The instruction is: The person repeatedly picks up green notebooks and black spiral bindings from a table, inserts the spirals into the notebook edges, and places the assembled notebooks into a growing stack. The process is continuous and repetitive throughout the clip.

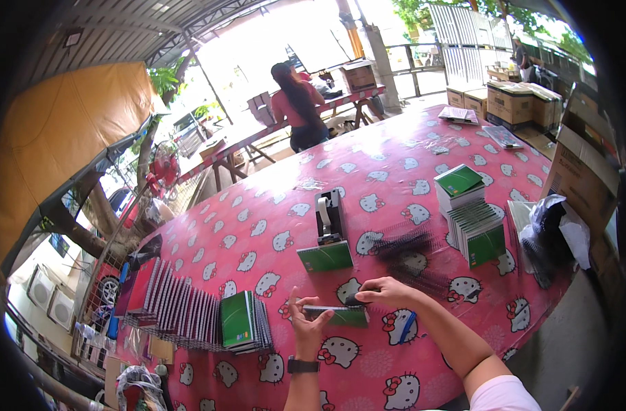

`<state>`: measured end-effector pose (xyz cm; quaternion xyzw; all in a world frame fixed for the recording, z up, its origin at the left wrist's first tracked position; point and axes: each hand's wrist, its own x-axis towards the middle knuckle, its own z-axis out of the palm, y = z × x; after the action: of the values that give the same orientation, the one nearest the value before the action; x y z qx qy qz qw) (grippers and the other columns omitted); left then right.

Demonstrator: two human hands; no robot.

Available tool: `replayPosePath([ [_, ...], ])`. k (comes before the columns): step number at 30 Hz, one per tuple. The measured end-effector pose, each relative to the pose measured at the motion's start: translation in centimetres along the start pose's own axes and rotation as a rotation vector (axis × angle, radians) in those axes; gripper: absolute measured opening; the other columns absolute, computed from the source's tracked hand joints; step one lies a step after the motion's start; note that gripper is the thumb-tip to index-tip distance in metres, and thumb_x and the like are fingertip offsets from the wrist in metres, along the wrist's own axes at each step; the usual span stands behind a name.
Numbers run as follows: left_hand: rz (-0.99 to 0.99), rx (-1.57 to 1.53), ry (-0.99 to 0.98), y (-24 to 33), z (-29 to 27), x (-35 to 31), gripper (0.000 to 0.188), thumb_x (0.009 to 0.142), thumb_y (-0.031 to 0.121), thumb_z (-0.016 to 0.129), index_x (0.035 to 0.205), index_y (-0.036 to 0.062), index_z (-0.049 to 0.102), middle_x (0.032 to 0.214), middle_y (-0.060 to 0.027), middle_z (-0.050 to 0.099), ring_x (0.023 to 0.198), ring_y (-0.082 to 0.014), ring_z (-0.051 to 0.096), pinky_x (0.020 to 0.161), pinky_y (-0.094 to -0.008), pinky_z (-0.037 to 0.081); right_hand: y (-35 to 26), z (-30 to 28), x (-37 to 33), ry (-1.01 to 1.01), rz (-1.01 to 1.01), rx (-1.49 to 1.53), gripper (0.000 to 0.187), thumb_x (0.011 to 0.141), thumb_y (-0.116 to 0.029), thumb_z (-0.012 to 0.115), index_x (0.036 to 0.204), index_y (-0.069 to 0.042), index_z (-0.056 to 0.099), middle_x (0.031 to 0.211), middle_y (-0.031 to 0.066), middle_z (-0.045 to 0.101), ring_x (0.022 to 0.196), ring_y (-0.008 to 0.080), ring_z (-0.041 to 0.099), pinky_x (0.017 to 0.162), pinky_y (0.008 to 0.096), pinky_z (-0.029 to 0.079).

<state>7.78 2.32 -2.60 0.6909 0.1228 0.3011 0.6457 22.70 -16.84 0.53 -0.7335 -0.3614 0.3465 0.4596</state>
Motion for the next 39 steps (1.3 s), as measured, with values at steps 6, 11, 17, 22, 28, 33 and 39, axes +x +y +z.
replayPosePath([
  [6, -0.109, -0.315, -0.093, -1.4, -0.2, 0.0, 0.065, 0.074, -0.001, 0.075, 0.130, 0.0046, 0.043, 0.104, -0.0035, 0.058, 0.093, -0.0101, 0.056, 0.081, -0.0231, 0.049, 0.0, 0.3, 0.1, -0.110, -0.174, 0.137, 0.054, 0.085, -0.050, 0.060, 0.109, -0.002, 0.062, 0.099, 0.0057, 0.063, 0.094, 0.0129, 0.056, 0.084, 0.0278, 0.043],
  [11, -0.148, -0.384, -0.083, -1.3, 0.1, -0.1, 0.038, 0.079, -0.003, 0.070, 0.114, 0.0044, 0.057, 0.102, -0.0027, 0.061, 0.093, -0.0094, 0.057, 0.084, -0.0233, 0.048, 0.2, 0.8, 0.1, -0.245, -0.378, 0.787, 0.045, 0.086, -0.042, 0.062, 0.107, -0.003, 0.063, 0.093, 0.0023, 0.063, 0.091, 0.0105, 0.056, 0.082, 0.0272, 0.043],
  [17, -0.164, -0.389, -0.161, -1.3, -0.3, -0.4, 0.029, 0.080, -0.002, 0.068, 0.107, 0.0049, 0.060, 0.101, -0.0021, 0.063, 0.091, -0.0079, 0.057, 0.080, -0.0208, 0.047, 0.4, 0.4, -0.1, -0.130, -0.201, 0.410, 0.036, 0.087, -0.031, 0.060, 0.108, -0.002, 0.062, 0.094, 0.0002, 0.060, 0.081, 0.0069, 0.051, 0.070, 0.0224, 0.042],
  [22, -0.225, -0.393, -0.192, -1.9, -0.7, -0.5, 0.028, 0.081, 0.000, 0.069, 0.107, 0.0057, 0.061, 0.102, -0.0027, 0.064, 0.090, -0.0073, 0.058, 0.077, -0.0205, 0.047, 0.3, 0.5, 0.2, -0.115, -0.146, 0.225, 0.046, 0.087, -0.042, 0.059, 0.109, -0.002, 0.062, 0.096, 0.0025, 0.061, 0.088, 0.0090, 0.053, 0.079, 0.0242, 0.042],
  [28, -0.220, -0.375, -0.152, -1.9, -0.2, -0.6, 0.028, 0.081, 0.001, 0.069, 0.107, 0.0054, 0.061, 0.103, -0.0034, 0.065, 0.091, -0.0077, 0.058, 0.078, -0.0213, 0.048, 0.4, 1.7, 0.6, -0.015, -0.076, 0.015, 0.049, 0.086, -0.049, 0.059, 0.106, -0.004, 0.061, 0.097, 0.0035, 0.060, 0.094, 0.0126, 0.052, 0.084, 0.0288, 0.042],
  [33, -0.245, -0.410, -0.193, -2.4, -0.4, -0.4, 0.029, 0.082, 0.001, 0.068, 0.109, 0.0046, 0.060, 0.106, -0.0046, 0.064, 0.093, -0.0088, 0.058, 0.083, -0.0228, 0.048, -0.5, 1.6, -0.1, -0.103, -0.301, 0.436, 0.053, 0.085, -0.053, 0.059, 0.107, -0.004, 0.062, 0.096, 0.0052, 0.062, 0.093, 0.0140, 0.055, 0.083, 0.0294, 0.043],
  [39, -0.261, -0.509, -0.190, -1.8, 0.1, -0.3, 0.029, 0.087, 0.002, 0.061, 0.115, 0.0021, 0.058, 0.109, -0.0073, 0.064, 0.100, -0.0118, 0.058, 0.087, -0.0254, 0.047, -0.1, 1.9, 0.3, 0.008, -0.268, 0.521, 0.052, 0.085, -0.052, 0.060, 0.103, -0.003, 0.064, 0.094, 0.0062, 0.064, 0.091, 0.0151, 0.057, 0.083, 0.0294, 0.044],
])
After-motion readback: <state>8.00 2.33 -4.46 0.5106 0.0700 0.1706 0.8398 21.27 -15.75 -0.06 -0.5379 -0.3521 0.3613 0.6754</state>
